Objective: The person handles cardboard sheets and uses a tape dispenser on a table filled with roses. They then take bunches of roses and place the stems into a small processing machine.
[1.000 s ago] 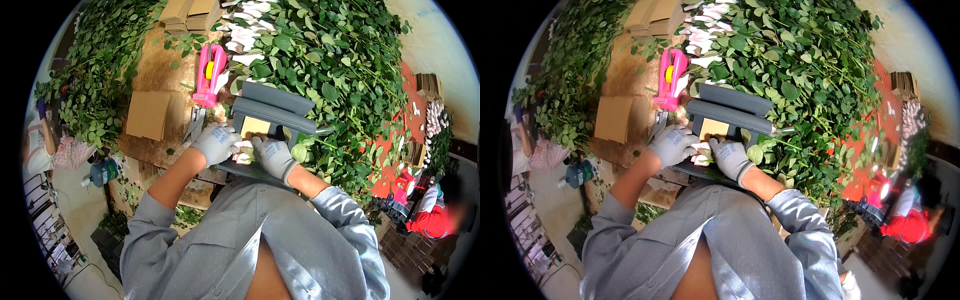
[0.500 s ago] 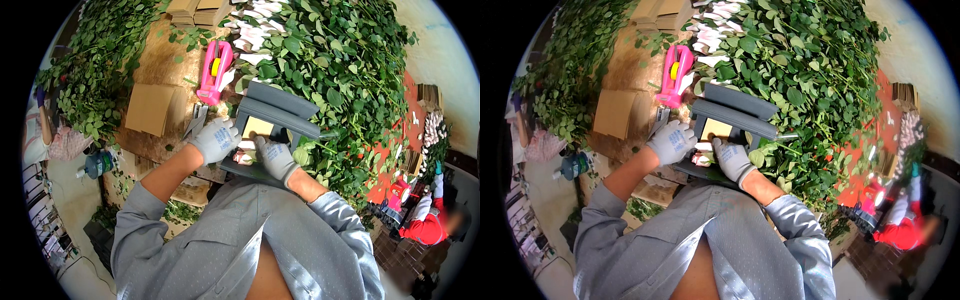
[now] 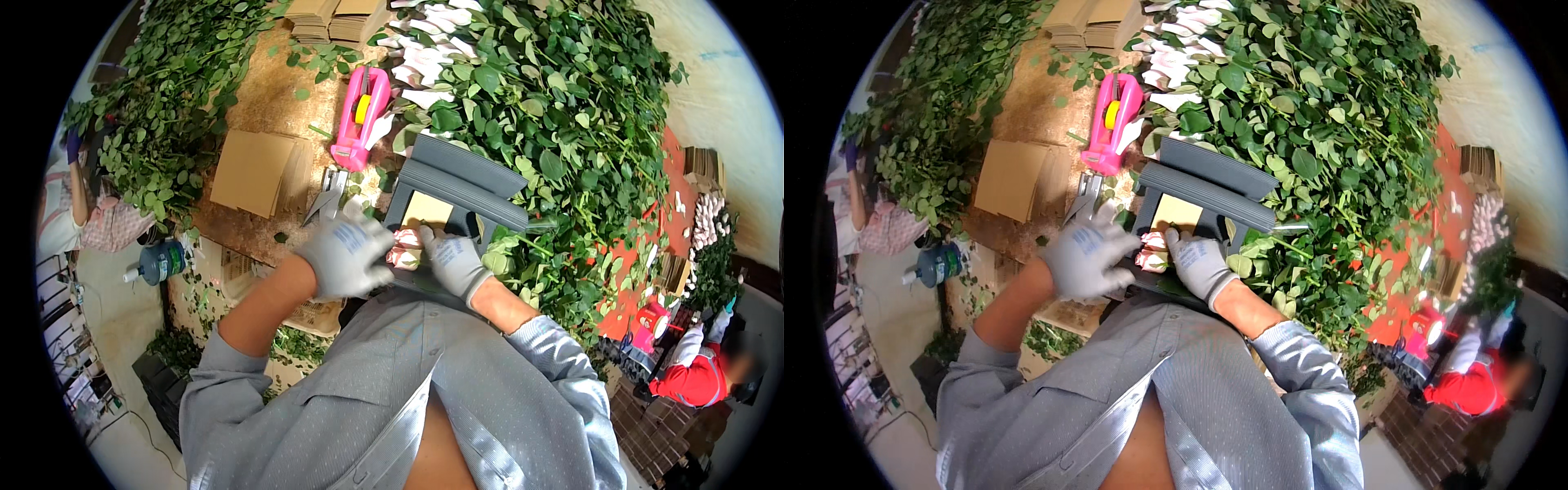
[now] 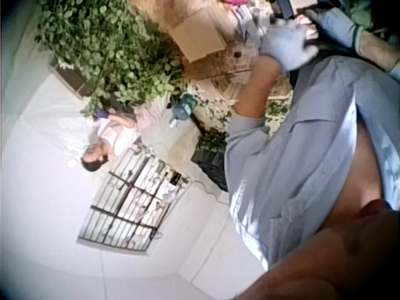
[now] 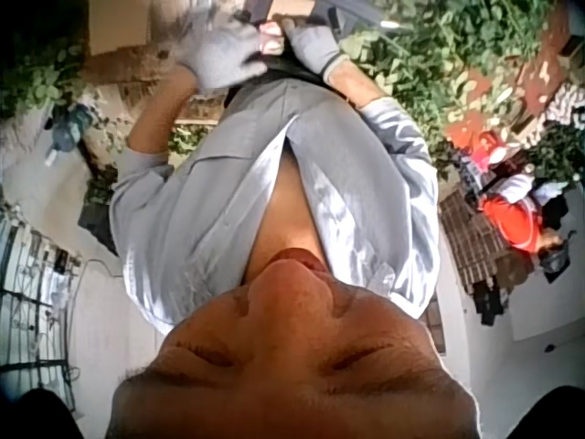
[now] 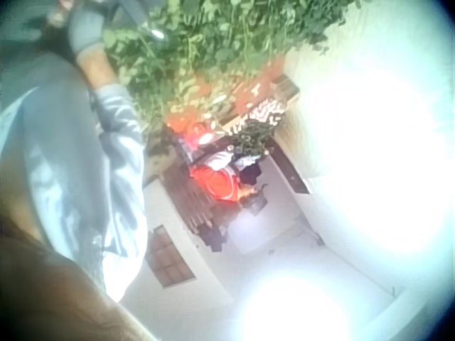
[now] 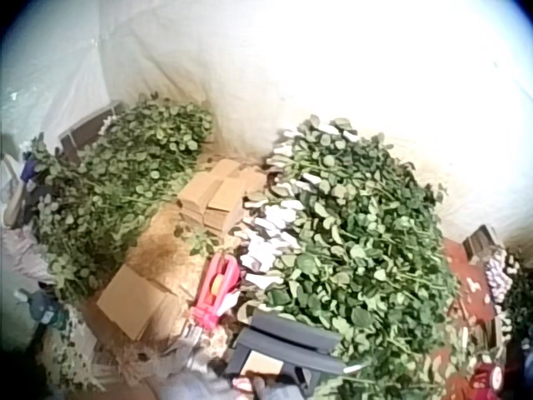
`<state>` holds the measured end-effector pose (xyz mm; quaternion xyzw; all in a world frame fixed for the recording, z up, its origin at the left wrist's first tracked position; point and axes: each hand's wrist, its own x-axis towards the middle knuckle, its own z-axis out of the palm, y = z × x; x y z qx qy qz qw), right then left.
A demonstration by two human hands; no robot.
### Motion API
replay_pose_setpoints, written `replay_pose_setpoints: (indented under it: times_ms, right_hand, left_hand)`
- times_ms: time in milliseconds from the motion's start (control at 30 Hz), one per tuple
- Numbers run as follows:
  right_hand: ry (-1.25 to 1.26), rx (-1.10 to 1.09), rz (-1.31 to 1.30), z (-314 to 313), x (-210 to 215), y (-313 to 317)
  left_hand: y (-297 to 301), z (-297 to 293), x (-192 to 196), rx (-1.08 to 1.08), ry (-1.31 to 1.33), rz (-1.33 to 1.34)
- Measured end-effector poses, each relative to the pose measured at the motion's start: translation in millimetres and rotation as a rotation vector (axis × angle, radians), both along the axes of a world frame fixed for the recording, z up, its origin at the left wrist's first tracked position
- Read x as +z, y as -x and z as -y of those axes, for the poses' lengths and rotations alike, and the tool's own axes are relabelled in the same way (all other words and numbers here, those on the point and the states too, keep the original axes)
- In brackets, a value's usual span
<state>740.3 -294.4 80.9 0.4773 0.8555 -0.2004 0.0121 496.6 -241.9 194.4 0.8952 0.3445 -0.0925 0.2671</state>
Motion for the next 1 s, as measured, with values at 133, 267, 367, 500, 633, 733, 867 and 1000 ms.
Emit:
replay_pose_setpoints:
  times_ms: [133, 267, 367, 500, 633, 733, 867, 1000]
  right_hand:
    - [-0.022, 0.024, 0.039, 1.7, 5.6, 4.6]
    - [-0.017, 0.018, 0.050, 5.3, 8.9, 4.1]
    - [-0.026, 0.017, 0.026, -0.1, 18.9, 2.4]
    - [-0.085, -0.031, -0.087, 3.5, -8.2, -1.4]
    - [0.016, -0.058, -0.139, -0.5, 1.0, -1.1]
    - [0.090, -0.088, -0.139, 0.2, 2.0, -6.8]
    - [0.137, -0.122, -0.160, 2.0, -4.3, -5.3]
    - [0.078, -0.100, -0.198, 2.1, -0.5, -3.3]
  left_hand:
    - [-25.1, 50.2, -33.6, -0.055, -0.020, 0.175]
    - [-29.9, 53.0, -36.6, -0.061, -0.023, 0.100]
    - [-28.9, 60.3, -65.4, -0.065, -0.165, 0.224]
    - [-41.2, 58.6, -44.4, -0.051, -0.323, 0.155]
    - [-43.6, 55.9, -40.0, -0.033, -0.179, 0.029]
    - [-49.1, 56.2, -42.8, -0.052, -0.228, -0.040]
    - [-48.2, 56.4, -43.8, -0.071, -0.209, -0.101]
    - [-45.3, 54.6, -43.9, -0.068, -0.125, -0.132]
